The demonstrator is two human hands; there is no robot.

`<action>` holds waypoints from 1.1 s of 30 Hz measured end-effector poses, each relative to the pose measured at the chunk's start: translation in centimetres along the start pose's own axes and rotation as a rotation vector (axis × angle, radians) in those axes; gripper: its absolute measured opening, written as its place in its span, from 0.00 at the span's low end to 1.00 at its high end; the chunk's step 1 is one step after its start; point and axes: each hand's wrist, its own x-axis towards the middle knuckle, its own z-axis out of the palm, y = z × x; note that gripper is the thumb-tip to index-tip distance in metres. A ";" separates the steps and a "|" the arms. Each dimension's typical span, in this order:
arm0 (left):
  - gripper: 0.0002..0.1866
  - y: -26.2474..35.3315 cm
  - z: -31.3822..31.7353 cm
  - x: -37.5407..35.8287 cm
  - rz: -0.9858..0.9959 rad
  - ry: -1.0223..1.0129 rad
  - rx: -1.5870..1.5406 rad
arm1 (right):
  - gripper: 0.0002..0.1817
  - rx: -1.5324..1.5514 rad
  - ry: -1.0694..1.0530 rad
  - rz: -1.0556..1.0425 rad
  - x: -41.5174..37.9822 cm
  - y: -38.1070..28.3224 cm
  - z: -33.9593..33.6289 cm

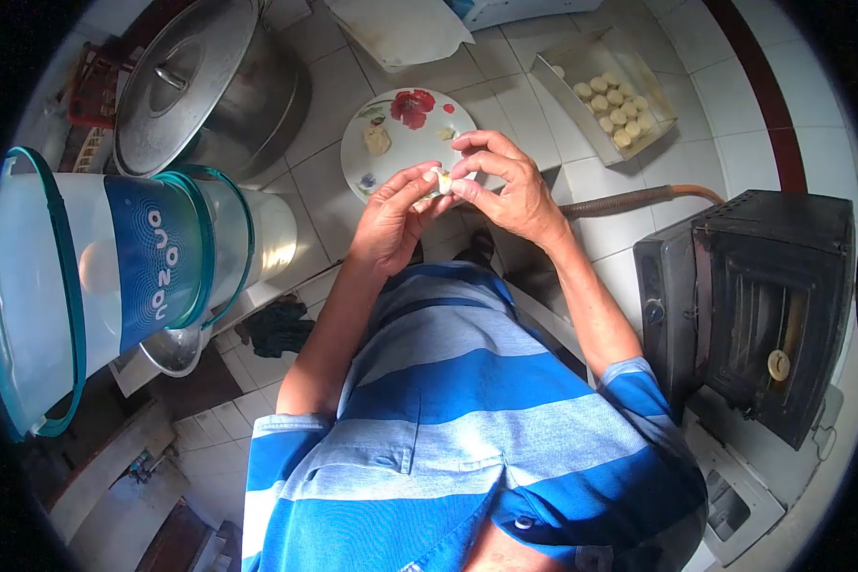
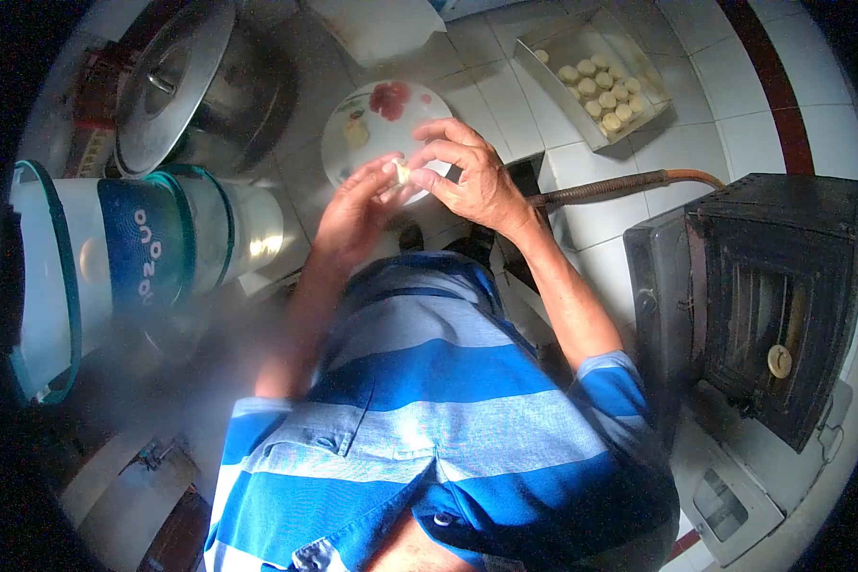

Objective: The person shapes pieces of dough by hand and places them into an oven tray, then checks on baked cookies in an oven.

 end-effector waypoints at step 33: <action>0.12 -0.9 0.7 -0.3 0.079 -0.031 0.150 | 0.10 -0.009 0.016 0.073 -0.7 -1.2 0.4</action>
